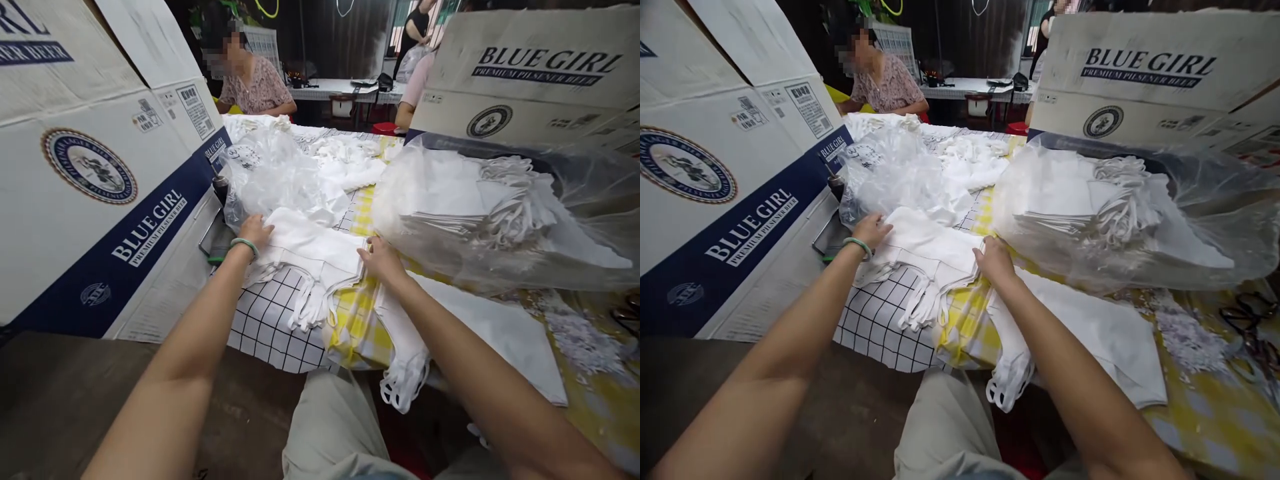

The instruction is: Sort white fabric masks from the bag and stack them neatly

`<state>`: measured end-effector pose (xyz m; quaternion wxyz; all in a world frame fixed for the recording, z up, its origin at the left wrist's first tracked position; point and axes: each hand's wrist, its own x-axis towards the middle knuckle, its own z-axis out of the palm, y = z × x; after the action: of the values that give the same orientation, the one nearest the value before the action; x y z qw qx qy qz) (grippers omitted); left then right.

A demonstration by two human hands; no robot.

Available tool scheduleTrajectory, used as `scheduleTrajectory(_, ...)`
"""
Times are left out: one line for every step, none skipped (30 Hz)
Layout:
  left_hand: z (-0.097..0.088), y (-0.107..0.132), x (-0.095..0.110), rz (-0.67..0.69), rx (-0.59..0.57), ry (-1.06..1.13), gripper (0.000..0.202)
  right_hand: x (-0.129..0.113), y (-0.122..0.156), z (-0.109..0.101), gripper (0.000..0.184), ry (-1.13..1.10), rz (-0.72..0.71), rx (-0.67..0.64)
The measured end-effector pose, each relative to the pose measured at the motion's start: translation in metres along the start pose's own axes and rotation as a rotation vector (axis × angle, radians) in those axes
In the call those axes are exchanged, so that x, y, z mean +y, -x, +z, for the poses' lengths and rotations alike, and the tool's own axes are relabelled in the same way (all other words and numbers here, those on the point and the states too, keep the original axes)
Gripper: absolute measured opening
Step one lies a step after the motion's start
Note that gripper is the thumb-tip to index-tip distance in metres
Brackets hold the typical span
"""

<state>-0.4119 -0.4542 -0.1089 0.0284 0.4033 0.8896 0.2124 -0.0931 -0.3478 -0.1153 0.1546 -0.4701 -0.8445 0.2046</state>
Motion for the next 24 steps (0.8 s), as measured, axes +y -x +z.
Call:
scheduleTrajectory(0.002,-0.002,-0.002,0.0,-0.013,0.001,0.048,-0.004,-0.007,0.007,0.026,0.025,0.037,-0.006)
scheduleTrajectory(0.005,-0.003,-0.003,-0.003,-0.016,0.004,0.049,-0.006,-0.012,0.012,0.027,0.047,0.063,-0.015)
scheduleTrajectory(0.007,-0.004,-0.003,-0.011,-0.015,0.006,0.048,-0.007,-0.015,0.016,0.025,0.064,0.079,-0.023)
scheduleTrajectory(0.009,-0.005,-0.002,-0.019,-0.008,0.008,0.046,-0.008,-0.016,0.018,0.02,0.077,0.083,-0.026)
scheduleTrajectory(0.01,-0.007,-0.001,-0.021,0.004,0.008,0.042,-0.009,-0.015,0.019,0.015,0.086,0.078,-0.02)
scheduleTrajectory(0.011,-0.009,0.0,-0.015,0.019,0.008,0.036,-0.009,-0.014,0.02,0.01,0.092,0.07,-0.009)
scheduleTrajectory(0.012,-0.01,0.0,-0.001,0.036,0.005,0.03,-0.01,-0.012,0.021,0.008,0.094,0.06,0.004)
scheduleTrajectory(0.012,-0.012,0.001,0.019,0.06,-0.002,0.023,-0.01,-0.01,0.021,0.007,0.091,0.051,0.017)
scheduleTrajectory(0.013,-0.013,0.001,0.041,0.091,-0.013,0.018,-0.011,-0.009,0.022,0.007,0.084,0.039,0.033)
scheduleTrajectory(0.014,-0.014,0.002,0.063,0.129,-0.028,0.015,-0.012,-0.008,0.023,0.007,0.072,0.024,0.053)
scheduleTrajectory(0.016,-0.015,0.002,0.086,0.166,-0.048,0.014,-0.013,-0.008,0.024,0.006,0.055,0.004,0.078)
scheduleTrajectory(0.017,-0.015,0.003,0.108,0.197,-0.071,0.014,-0.014,-0.009,0.025,0.006,0.033,-0.012,0.1)
scheduleTrajectory(0.019,-0.015,0.003,0.127,0.216,-0.092,0.014,-0.015,-0.01,0.026,0.007,0.008,-0.017,0.11)
scheduleTrajectory(0.021,-0.016,0.004,0.142,0.22,-0.108,0.015,-0.015,-0.012,0.027,0.009,-0.02,-0.001,0.103)
scheduleTrajectory(0.022,-0.016,0.005,0.154,0.207,-0.114,0.014,-0.016,-0.014,0.029,0.012,-0.047,0.036,0.084)
scheduleTrajectory(0.023,-0.016,0.007,0.162,0.182,-0.11,0.012,-0.017,-0.017,0.03,0.016,-0.066,0.084,0.058)
scheduleTrajectory(0.023,-0.017,0.008,0.164,0.156,-0.096,0.01,-0.018,-0.019,0.031,0.019,-0.074,0.129,0.031)
scheduleTrajectory(0.023,-0.017,0.01,0.159,0.138,-0.072,0.007,-0.018,-0.022,0.031,0.02,-0.075,0.162,0.011)
scheduleTrajectory(0.021,-0.017,0.011,0.148,0.131,-0.039,0.004,-0.019,-0.023,0.031,0.017,-0.078,0.175,0.002)
scheduleTrajectory(0.018,-0.017,0.012,0.131,0.137,0.008,0.006,-0.019,-0.024,0.031,0.013,-0.088,0.17,0.005)
scheduleTrajectory(0.014,-0.017,0.012,0.111,0.154,0.07,0.01,-0.019,-0.023,0.029,0.011,-0.115,0.151,0.021)
scheduleTrajectory(0.009,-0.016,0.013,0.089,0.175,0.153,0.013,-0.02,-0.021,0.027,0.014,-0.167,0.125,0.05)
scheduleTrajectory(0.003,-0.014,0.012,0.072,0.194,0.259,0.013,-0.02,-0.018,0.024,0.018,-0.246,0.095,0.086)
scheduleTrajectory(-0.004,-0.011,0.012,0.063,0.201,0.383,0.012,-0.021,-0.014,0.019,0.022,-0.345,0.062,0.123)
